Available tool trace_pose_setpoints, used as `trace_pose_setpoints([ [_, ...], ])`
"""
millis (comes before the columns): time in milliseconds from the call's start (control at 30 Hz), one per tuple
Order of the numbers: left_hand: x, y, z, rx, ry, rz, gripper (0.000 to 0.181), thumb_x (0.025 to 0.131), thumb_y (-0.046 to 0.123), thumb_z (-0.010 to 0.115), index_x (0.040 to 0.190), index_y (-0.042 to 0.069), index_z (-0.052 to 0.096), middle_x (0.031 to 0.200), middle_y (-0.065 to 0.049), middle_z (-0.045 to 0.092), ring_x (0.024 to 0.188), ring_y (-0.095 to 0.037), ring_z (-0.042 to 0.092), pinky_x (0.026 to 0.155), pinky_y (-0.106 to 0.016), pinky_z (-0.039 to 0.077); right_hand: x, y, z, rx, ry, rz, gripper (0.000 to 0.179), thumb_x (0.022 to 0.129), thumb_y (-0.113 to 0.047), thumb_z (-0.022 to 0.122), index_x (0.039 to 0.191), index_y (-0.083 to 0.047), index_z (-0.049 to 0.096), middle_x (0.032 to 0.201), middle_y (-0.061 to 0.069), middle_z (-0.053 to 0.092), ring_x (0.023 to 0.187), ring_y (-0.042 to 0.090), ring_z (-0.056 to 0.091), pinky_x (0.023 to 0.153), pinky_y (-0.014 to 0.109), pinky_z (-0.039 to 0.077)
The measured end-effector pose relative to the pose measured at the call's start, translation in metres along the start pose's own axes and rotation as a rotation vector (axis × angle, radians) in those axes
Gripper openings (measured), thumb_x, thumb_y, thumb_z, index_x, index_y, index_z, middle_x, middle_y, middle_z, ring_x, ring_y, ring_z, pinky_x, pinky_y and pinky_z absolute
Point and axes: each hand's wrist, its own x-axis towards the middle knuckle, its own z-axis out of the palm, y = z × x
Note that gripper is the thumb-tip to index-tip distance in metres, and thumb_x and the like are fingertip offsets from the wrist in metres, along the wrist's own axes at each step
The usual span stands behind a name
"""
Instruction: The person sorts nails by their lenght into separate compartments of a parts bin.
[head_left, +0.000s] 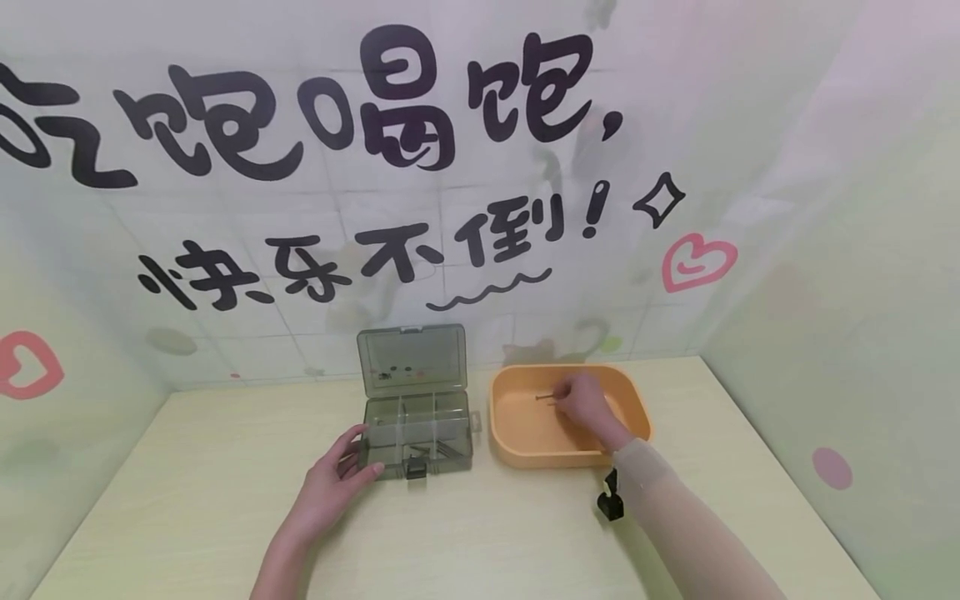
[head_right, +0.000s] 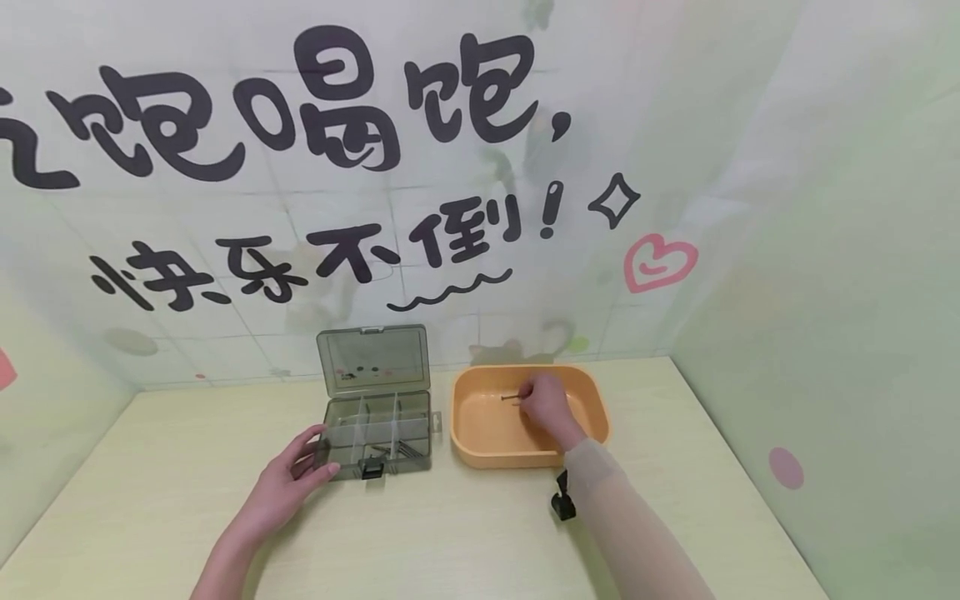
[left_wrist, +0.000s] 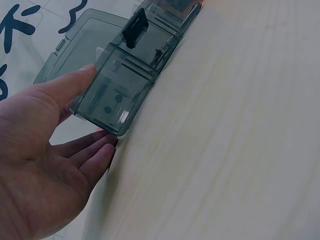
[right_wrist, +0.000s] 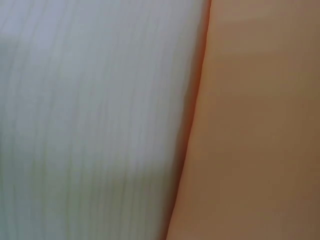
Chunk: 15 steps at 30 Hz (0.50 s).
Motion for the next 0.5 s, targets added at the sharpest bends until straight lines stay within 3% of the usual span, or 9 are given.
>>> trace_pose_setpoints([
  [267, -0.0007, 0.0017, 0.0001, -0.003, -0.003, 0.000, 0.077, 0.097, 0.026, 0.074, 0.159, 0.009, 0.032, 0.153, -0.034, 0.038, 0.142, -0.048, 0.038, 0.116, -0.049, 0.038, -0.0037, -0.0027, -0.0047, 0.012, -0.042, 0.033, 0.006, 0.083, 0.007, 0.071, 0.085, 0.005, 0.076, 0.081, 0.011, 0.070, 0.070, 0.019, 0.058, 0.060, 0.027, 0.052],
  [500, -0.0011, 0.0014, 0.0001, 0.002, 0.003, -0.001, 0.076, 0.097, 0.026, 0.074, 0.159, 0.010, 0.033, 0.153, -0.035, 0.037, 0.142, -0.049, 0.038, 0.116, -0.050, 0.037, -0.0048, -0.0040, -0.0064, -0.045, -0.075, -0.014, 0.003, 0.086, 0.003, 0.076, 0.086, 0.004, 0.078, 0.083, 0.010, 0.074, 0.070, 0.017, 0.062, 0.061, 0.030, 0.056],
])
